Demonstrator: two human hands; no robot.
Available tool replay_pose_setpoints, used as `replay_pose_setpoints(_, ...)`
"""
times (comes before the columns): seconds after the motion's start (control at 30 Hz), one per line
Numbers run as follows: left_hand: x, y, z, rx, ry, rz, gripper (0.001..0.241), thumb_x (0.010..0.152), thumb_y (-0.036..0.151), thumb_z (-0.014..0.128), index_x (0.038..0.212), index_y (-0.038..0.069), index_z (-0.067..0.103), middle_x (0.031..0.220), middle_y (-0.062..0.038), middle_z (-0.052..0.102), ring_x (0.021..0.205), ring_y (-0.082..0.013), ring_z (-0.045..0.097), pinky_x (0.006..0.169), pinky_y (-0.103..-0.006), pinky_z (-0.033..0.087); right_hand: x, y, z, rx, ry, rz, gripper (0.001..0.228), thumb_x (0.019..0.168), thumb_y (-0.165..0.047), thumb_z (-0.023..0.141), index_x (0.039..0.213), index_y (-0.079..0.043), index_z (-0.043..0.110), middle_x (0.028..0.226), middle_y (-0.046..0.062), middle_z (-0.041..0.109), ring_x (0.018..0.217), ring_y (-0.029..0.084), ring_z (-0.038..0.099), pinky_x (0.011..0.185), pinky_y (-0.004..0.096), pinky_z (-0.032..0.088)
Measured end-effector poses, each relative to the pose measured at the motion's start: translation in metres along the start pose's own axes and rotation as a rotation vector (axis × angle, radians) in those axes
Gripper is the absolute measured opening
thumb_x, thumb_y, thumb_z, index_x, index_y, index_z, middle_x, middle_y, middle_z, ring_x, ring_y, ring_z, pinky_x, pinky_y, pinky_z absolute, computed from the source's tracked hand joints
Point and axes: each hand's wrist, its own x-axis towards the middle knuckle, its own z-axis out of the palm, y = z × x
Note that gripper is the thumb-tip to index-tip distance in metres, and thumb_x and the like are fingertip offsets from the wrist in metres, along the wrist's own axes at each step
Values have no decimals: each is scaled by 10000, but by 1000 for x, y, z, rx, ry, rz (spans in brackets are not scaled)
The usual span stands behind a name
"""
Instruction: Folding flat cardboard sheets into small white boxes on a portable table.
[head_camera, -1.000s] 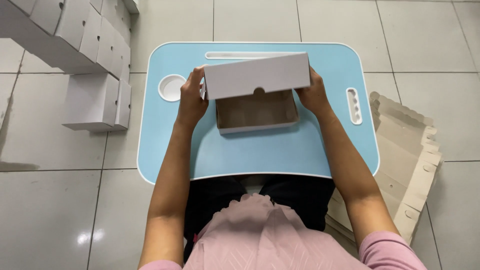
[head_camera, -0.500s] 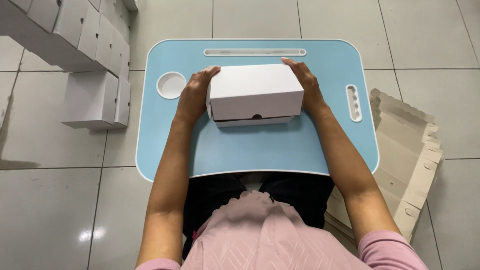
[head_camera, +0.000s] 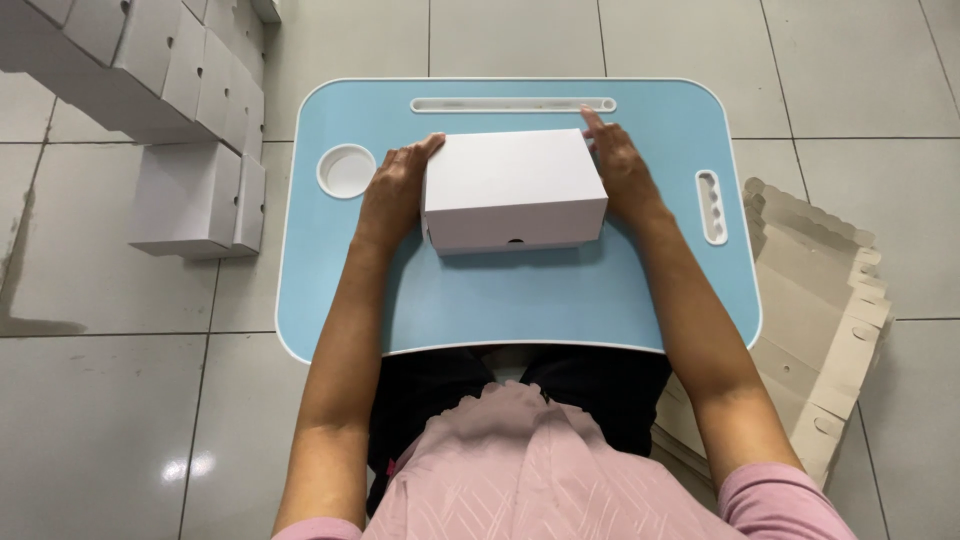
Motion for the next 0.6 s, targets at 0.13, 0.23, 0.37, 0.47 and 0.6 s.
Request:
replay_pose_setpoints(0.13,-4,-5,10,41,-4,-18,597,981,70,566,1532,224,395,1186,-116,642,1101,-284,654,896,-419,573,-23,-16,-48,-183,-197,115,816,838,-46,773,1579,-45,431,1124,223,612,1020,405,635,927,497,530)
replay_pose_setpoints(0.23,-3,3,4,54,-33,-38,657,967,43,552,1558,249,354,1201,-103,640,1138,-278,639,890,-416,563,-55,-37,-68,-103,-240,153,377,919,-143,751,1286,-98,681,970,117,690,927,364,710,836,478,565)
replay_pose_setpoints(0.37,2,22,-23,0,-78,-67,792,880,-102,560,1572,224,356,1252,-154,650,1194,-325,622,948,-438,540,-89,-103,-69,373,-4,421,425,984,-101,676,1404,-93,615,1143,164,734,1065,307,711,845,390,579)
replay_pose_setpoints(0.47,1,36,-51,-99,-28,-125,875,797,-222,504,1575,153,365,1334,-203,612,1266,-372,578,1036,-457,485,-105,-134,-67,487,142,530,465,1001,-59,624,1458,-43,543,1215,203,706,1113,302,695,901,383,576)
replay_pose_setpoints(0.6,-8,41,-57,-289,270,-247,602,878,-131,474,1448,58,517,1406,-197,558,1299,-376,541,1073,-443,457,-100,-140,-71,428,252,505,465,1031,-92,591,1476,13,506,1278,260,652,1144,369,664,905,437,573)
